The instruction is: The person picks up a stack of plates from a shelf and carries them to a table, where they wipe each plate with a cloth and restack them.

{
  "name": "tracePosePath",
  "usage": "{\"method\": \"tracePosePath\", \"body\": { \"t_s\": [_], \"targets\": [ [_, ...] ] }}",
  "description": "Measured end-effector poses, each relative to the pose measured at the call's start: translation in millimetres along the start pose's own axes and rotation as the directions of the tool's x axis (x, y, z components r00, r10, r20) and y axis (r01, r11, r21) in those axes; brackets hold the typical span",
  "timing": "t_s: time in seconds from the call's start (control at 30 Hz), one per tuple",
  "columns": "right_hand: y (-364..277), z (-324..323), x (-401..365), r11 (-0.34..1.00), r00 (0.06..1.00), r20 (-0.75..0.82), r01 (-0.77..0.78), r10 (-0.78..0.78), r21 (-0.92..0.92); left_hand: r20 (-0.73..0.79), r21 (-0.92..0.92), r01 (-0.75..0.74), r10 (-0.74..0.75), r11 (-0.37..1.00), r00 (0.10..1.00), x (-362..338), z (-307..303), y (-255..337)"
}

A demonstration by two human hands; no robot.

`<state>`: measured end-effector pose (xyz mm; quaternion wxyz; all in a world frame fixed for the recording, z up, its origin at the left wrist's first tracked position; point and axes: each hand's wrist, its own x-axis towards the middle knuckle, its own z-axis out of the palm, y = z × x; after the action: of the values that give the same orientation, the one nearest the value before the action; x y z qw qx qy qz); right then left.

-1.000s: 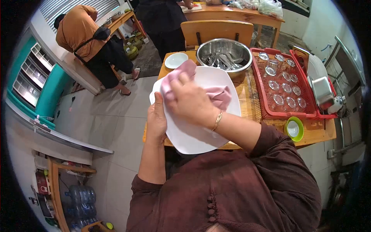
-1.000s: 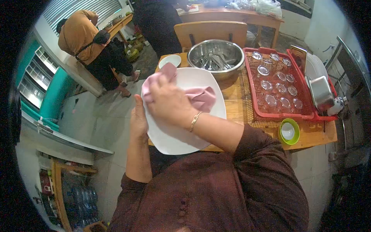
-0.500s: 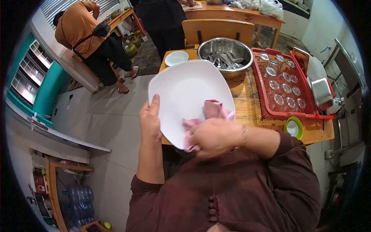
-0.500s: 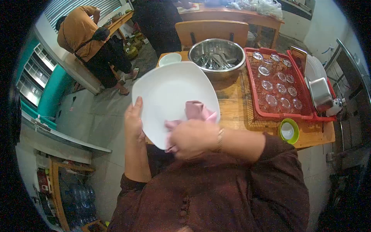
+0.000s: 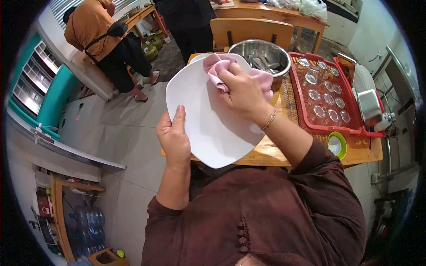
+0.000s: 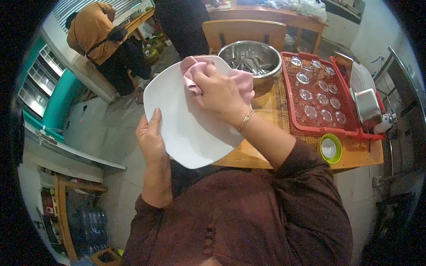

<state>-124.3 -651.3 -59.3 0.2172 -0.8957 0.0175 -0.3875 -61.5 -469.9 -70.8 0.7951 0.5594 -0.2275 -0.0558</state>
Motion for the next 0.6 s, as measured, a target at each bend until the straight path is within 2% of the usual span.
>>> {"method": "tracePosePath", "body": {
  "t_s": [0.07,0.13,0.23,0.33,0.37,0.43,0.47,0.5,0.53,0.6],
  "targets": [
    [-22.9,11.4,-11.0,0.972,0.994,0.044,-0.108,0.102,0.207,-0.054,-0.066,-0.025,0.022,0.998,0.998,4.2,6.2,-9.3],
    [-52.9,28.4,-33.1,0.953,0.986,0.166,-0.028,-0.024,0.301,-0.100,-0.144,-0.036,0.022,0.989,0.995,8.1,11.9,-14.7],
    [-66.9,6.0,-42.2,0.942,0.936,0.341,-0.031,-0.090,0.334,-0.116,-0.153,-0.026,0.008,0.988,0.993,13.0,11.9,-12.2],
    [-49.6,-16.8,-48.3,0.971,0.863,0.460,0.125,-0.209,0.206,-0.120,-0.140,0.034,-0.051,0.990,0.991,19.5,-5.5,-13.5],
    [-46.7,-30.2,-46.9,0.995,0.822,0.561,0.070,-0.096,0.068,-0.101,-0.125,0.036,-0.049,0.991,0.994,26.5,-17.4,-11.4],
    [-20.9,-41.8,-47.0,0.981,0.855,0.508,-0.009,0.108,-0.193,-0.046,-0.088,0.051,-0.056,0.995,0.997,36.5,-36.6,-3.2],
    [-9.3,-49.4,-45.2,0.966,0.884,0.440,-0.049,0.161,-0.254,-0.013,-0.062,0.064,-0.065,0.996,0.998,38.9,-45.3,7.6],
    [-4.1,-59.4,-38.2,0.956,0.870,0.423,-0.156,0.252,-0.248,0.019,-0.031,0.078,-0.077,0.996,0.997,38.0,-50.4,12.9],
    [6.5,-67.4,-36.3,0.975,0.892,0.397,-0.185,0.219,-0.123,0.021,-0.057,0.104,-0.103,0.993,0.994,36.5,-52.0,12.5],
    [18.4,-78.6,-32.8,0.927,0.922,0.288,-0.319,0.257,0.196,0.029,-0.110,0.146,-0.144,0.983,0.989,35.1,-54.1,12.1]
  ]
}}
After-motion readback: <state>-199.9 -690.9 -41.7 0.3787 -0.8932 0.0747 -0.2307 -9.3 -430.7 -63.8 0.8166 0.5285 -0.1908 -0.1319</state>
